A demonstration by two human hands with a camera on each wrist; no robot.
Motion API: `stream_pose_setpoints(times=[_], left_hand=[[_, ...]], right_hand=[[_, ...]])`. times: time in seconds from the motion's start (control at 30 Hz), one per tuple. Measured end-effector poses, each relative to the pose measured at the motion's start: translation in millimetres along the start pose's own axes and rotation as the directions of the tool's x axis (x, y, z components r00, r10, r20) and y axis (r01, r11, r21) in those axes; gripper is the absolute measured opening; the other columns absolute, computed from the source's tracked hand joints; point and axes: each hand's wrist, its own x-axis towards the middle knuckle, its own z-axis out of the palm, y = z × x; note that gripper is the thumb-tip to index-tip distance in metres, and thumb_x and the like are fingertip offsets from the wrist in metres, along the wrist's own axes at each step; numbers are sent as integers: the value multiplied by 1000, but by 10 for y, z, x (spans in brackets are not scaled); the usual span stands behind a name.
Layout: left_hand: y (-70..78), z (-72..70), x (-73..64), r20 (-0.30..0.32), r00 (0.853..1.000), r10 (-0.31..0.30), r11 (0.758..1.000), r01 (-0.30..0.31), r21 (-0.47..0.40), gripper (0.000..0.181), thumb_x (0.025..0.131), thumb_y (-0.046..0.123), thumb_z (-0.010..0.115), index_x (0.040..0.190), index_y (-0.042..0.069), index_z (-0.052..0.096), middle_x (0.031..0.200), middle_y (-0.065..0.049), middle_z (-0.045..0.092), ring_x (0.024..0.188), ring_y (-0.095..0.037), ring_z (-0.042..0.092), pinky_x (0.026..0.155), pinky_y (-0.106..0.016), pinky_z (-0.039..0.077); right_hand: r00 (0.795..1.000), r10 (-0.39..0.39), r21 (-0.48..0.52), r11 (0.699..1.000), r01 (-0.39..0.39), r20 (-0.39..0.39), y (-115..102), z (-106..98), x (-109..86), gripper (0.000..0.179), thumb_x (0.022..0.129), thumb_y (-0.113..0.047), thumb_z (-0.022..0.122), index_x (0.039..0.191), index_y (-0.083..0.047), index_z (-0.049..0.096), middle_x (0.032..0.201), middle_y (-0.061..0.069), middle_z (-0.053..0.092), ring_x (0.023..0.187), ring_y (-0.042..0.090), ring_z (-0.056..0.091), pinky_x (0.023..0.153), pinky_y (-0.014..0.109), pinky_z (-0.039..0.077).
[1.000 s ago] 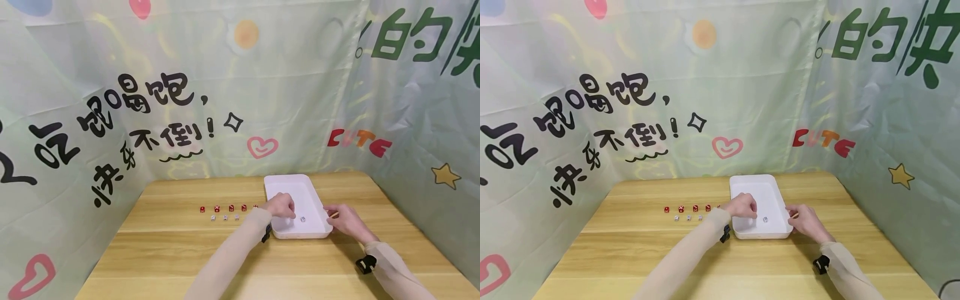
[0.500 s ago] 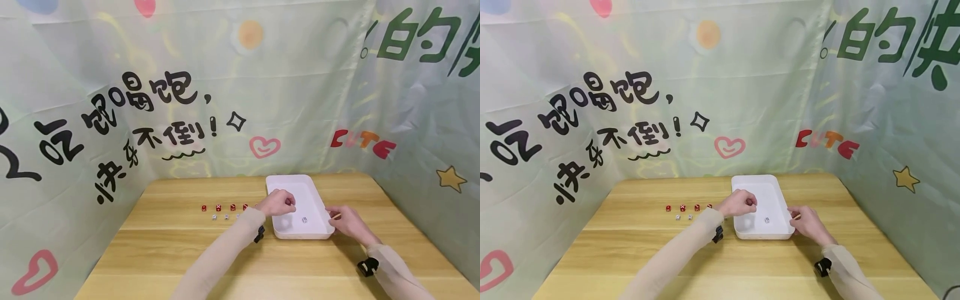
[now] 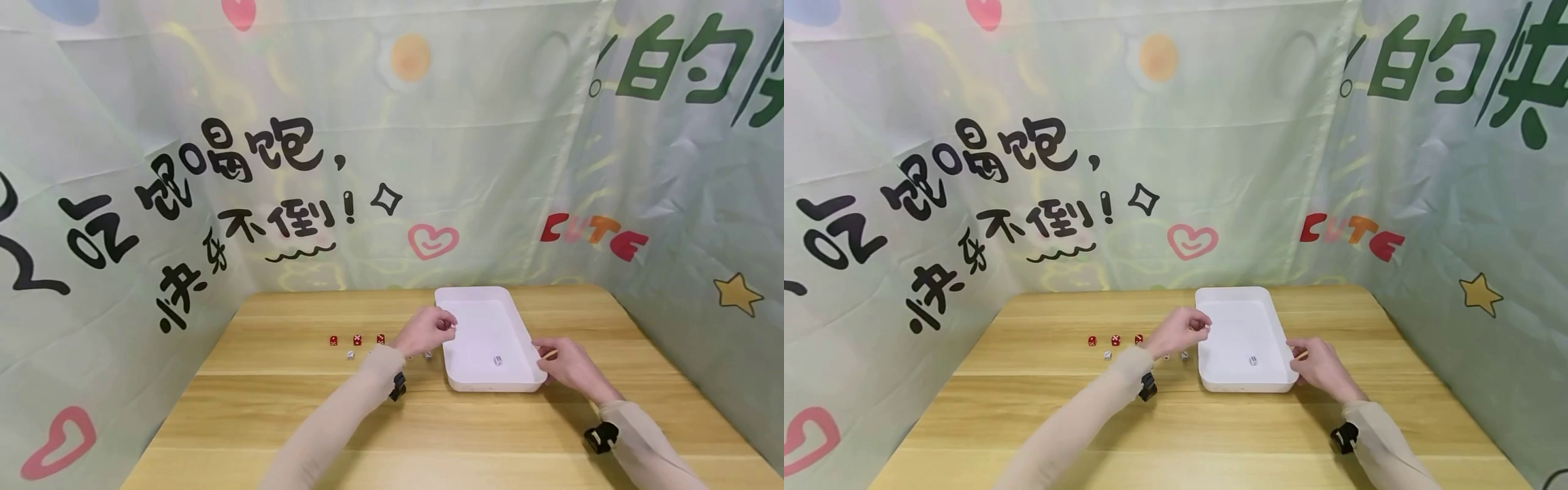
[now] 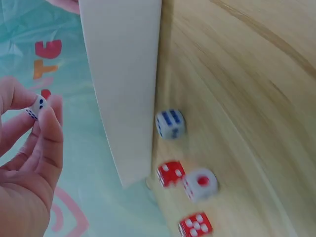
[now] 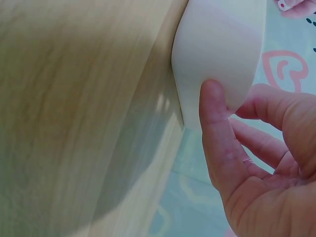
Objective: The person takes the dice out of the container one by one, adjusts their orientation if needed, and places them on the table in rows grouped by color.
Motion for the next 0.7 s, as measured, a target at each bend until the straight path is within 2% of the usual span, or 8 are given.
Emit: stream_pose_setpoints(times=[0.2,0.4,0.57,0.7], left_hand=[[-99,-151,-131,-15,1000,-26,998,26,-53,23,85,7,66,107,1,72,95,-4,70,78,-5,61,70,-18,51],[-209,-255,-239,-35,999,-19,997,17,-72,22,84,3,66,105,0,72,98,-6,71,82,-7,64,73,-20,53],[-283,-311,-320,-44,999,-25,998,22,-66,19,85,6,66,102,7,73,100,-5,71,83,-7,65,74,-20,53],[-329,-382,-373,-68,997,-47,994,40,-98,19,86,7,66,104,10,73,99,-7,72,84,-10,65,73,-23,54]], right_hand=[[1000,14,-5,1000,-14,7,-15,3,9,47,82,6,61,128,16,53,102,26,66,83,25,63,55,32,56],[1000,20,-1,1000,-20,8,-19,8,10,47,82,6,61,127,16,54,98,23,65,80,24,63,55,33,56],[1000,22,1,1000,-22,13,-23,9,-3,47,82,5,61,127,16,54,99,23,65,79,24,63,56,33,56],[1000,21,-6,1000,-21,9,-30,3,-3,46,82,5,61,127,16,54,100,24,65,80,24,63,56,33,56]])
